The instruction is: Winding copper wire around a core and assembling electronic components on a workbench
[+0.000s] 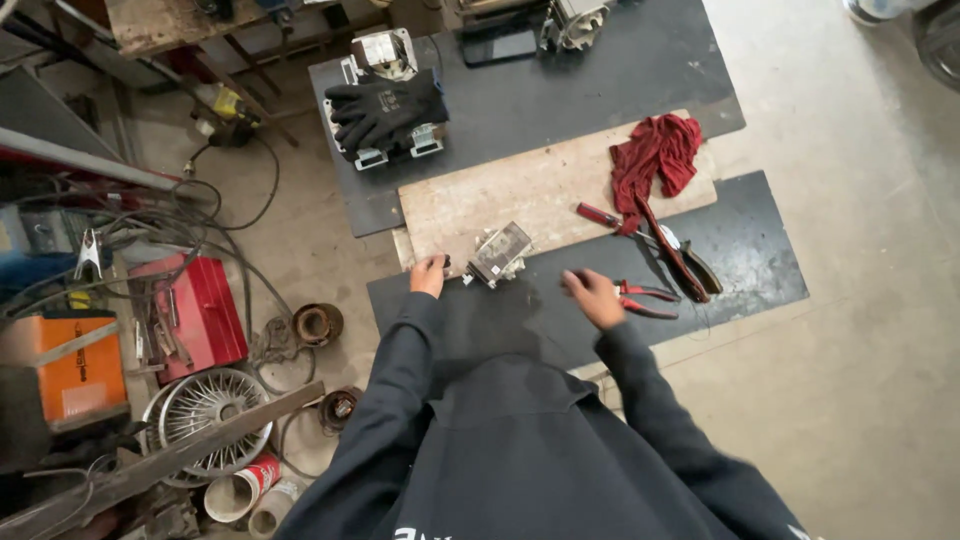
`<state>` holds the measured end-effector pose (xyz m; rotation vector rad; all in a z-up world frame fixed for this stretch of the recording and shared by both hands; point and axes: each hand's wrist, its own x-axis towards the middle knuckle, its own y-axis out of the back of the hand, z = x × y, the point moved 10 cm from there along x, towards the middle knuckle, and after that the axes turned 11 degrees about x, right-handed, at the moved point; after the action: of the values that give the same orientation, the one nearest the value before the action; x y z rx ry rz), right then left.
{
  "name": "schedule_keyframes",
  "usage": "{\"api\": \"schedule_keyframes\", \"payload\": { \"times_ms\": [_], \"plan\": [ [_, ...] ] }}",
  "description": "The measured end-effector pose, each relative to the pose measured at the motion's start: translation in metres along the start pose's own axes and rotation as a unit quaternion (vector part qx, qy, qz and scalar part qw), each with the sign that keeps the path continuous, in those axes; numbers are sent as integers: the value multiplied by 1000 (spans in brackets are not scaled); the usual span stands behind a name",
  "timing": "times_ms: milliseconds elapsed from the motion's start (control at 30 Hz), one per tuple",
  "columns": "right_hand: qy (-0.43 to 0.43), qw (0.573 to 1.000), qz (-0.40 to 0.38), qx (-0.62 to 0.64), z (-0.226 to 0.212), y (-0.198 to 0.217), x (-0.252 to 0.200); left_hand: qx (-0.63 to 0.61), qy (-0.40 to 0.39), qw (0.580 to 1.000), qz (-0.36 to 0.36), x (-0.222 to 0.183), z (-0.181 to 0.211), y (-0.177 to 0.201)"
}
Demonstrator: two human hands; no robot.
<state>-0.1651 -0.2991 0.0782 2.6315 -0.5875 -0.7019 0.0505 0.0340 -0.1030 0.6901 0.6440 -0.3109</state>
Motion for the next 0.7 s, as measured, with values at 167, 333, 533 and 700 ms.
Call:
{"api": "schedule_keyframes", "payload": {
  "times_ms": [167,333,533,700],
  "plan": [
    [-103,985,-80,111,4,-73,20,-29,-19,999,-4,-11,11,8],
    [-93,976,-93,-175,81,-85,47,-95,-11,995,14,-69,17,49],
    [-90,961,-143,219,89,-144,33,-76,-22,997,-4,-28,14,22],
    [-102,962,-103,230,39,-148,31,-1,-57,997,-42,-1,53,-9]
  ]
}}
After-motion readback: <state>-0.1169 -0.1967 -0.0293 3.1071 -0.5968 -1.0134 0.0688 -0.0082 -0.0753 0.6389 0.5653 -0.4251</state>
